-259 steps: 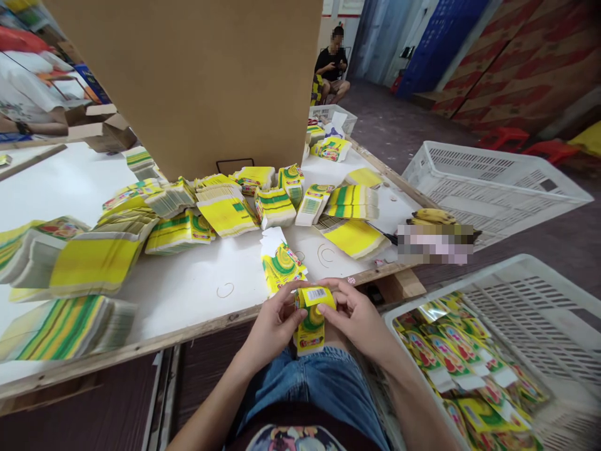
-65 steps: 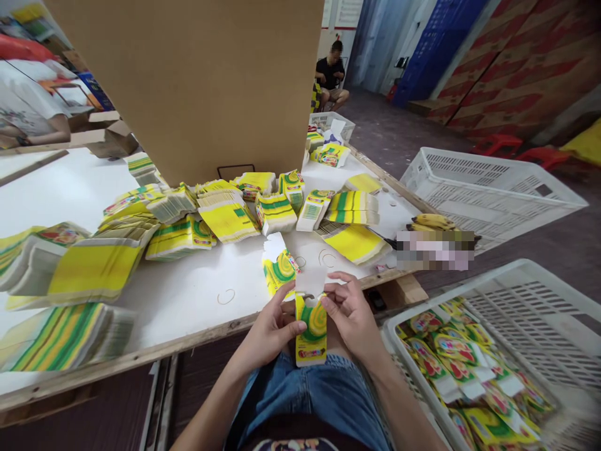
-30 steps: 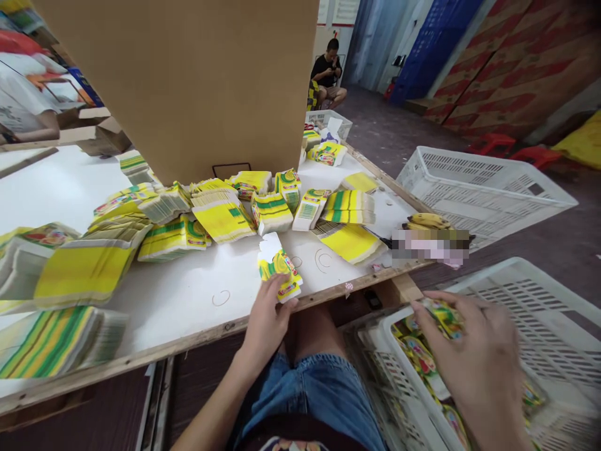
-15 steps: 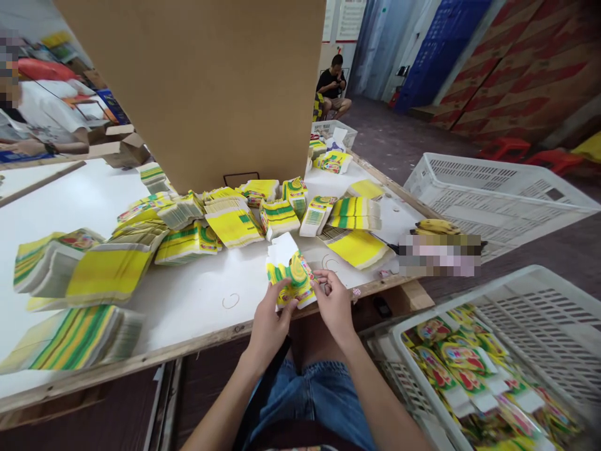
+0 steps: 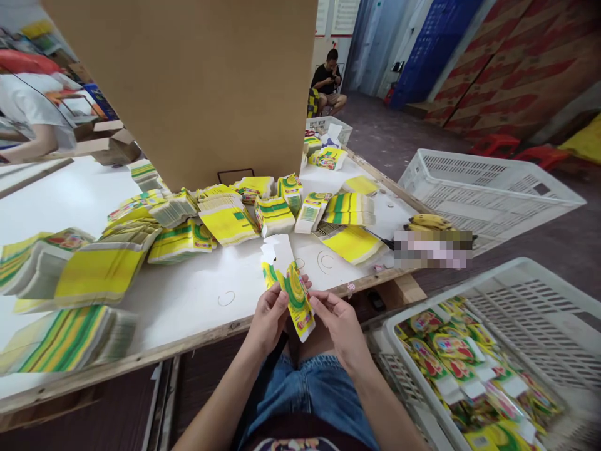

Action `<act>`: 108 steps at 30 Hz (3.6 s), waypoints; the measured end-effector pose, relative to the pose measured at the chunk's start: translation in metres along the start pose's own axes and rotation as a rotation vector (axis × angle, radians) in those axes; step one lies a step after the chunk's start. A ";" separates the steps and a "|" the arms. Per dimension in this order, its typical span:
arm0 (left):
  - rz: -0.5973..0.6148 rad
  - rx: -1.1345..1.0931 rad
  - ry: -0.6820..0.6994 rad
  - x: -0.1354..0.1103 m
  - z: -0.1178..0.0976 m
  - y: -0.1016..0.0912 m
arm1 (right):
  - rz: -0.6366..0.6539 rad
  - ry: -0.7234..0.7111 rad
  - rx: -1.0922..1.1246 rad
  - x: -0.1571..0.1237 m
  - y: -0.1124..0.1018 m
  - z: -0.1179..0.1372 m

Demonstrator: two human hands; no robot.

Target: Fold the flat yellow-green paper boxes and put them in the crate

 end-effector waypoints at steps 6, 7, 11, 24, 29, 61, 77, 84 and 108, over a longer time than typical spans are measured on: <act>-0.200 0.149 0.005 0.002 0.007 -0.002 | 0.043 -0.046 -0.126 -0.003 0.002 -0.005; -0.220 0.168 0.008 0.003 0.008 -0.002 | 0.037 -0.059 -0.139 -0.003 0.002 -0.007; -0.232 0.225 0.033 0.001 0.005 0.001 | -0.032 -0.102 -0.245 -0.005 0.000 -0.010; 0.143 0.234 -0.094 -0.014 -0.016 0.002 | 0.356 -0.187 -0.310 -0.005 -0.014 0.029; 0.182 0.174 -0.144 -0.017 -0.012 0.004 | 0.433 -0.161 -0.482 -0.004 -0.019 0.038; 0.088 0.461 -0.216 -0.012 -0.015 0.019 | 0.133 -0.109 -0.766 0.003 -0.023 0.026; 0.038 0.605 -0.061 -0.001 -0.010 0.029 | -0.319 -0.426 -0.901 -0.041 -0.054 0.063; -0.193 1.013 0.054 0.002 -0.007 -0.015 | -0.427 -0.547 -1.180 -0.025 -0.065 0.065; -0.013 0.040 -0.005 0.001 0.005 0.001 | -0.057 0.005 0.238 0.006 0.000 -0.002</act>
Point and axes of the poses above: each hand's wrist, its own x-axis towards the middle knuckle, its own y-axis out of the palm, z = x × y, the point moved 1 cm from there along x, towards the middle knuckle, and after that the axes turned 10 degrees about z, right-handed, at the moved point
